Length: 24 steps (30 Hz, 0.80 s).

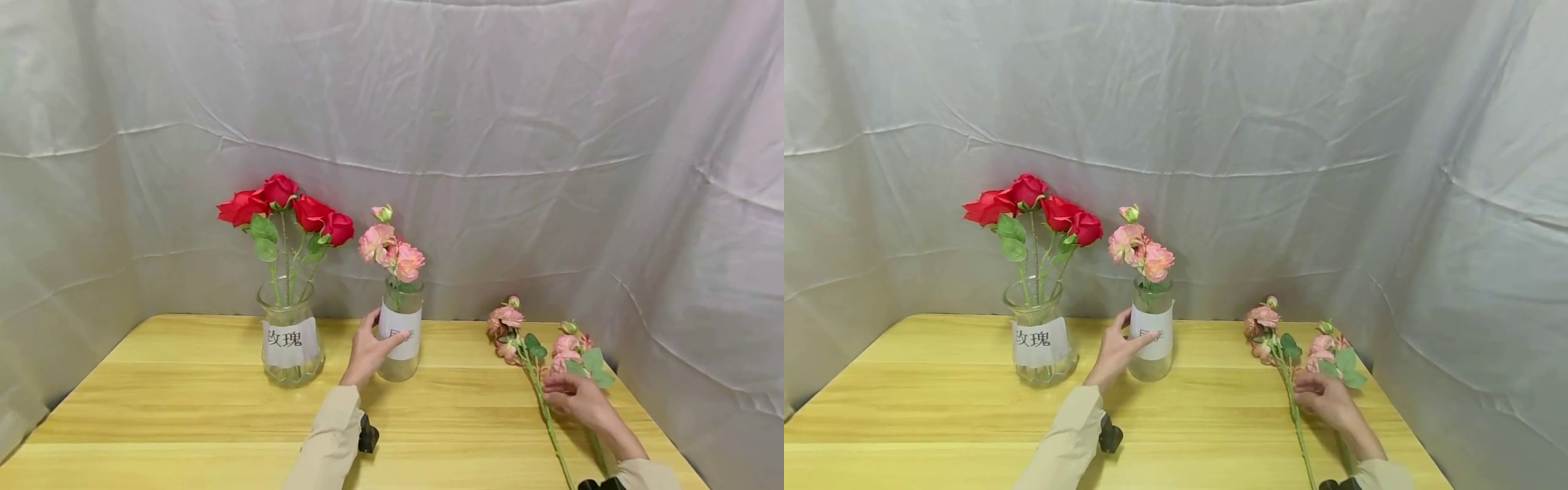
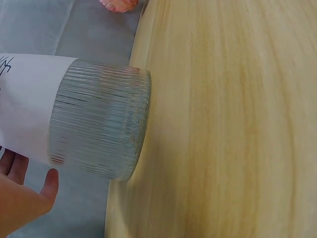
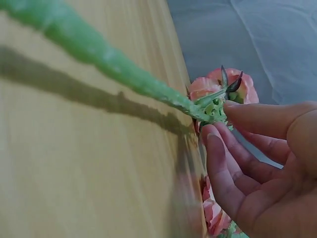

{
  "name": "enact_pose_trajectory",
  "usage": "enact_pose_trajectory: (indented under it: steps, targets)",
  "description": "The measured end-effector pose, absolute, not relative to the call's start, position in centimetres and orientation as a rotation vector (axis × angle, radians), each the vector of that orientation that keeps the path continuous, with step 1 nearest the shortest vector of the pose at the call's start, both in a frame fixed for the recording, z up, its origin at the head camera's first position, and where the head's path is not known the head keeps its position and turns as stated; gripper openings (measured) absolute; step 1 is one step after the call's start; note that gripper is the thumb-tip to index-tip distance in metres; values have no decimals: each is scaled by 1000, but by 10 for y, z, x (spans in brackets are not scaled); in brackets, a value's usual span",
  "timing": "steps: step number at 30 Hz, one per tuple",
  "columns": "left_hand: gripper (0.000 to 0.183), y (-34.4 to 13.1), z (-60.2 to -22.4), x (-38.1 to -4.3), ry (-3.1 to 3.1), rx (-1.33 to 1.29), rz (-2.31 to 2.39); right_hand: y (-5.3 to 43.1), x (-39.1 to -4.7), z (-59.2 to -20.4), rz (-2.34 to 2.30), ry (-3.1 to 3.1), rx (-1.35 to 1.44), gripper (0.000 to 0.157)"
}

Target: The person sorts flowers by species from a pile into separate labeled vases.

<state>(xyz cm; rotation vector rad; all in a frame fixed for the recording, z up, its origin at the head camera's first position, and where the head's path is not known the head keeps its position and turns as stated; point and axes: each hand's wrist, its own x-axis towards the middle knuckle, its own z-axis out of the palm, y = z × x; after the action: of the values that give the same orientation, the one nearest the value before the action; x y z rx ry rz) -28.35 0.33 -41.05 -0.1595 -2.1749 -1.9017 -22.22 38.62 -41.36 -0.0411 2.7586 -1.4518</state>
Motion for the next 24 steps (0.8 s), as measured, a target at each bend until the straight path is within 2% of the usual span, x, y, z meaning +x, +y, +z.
enact_pose_trajectory:
  steps: [14,24]
  targets:
    - [73,3,-412,-284,-2174,-164,-1902,381,-223,-417,-1486,2516,107,30]
    - [74,4,-412,-285,-2181,-154,-1910,386,-220,-416,-1622,2297,-13,35]
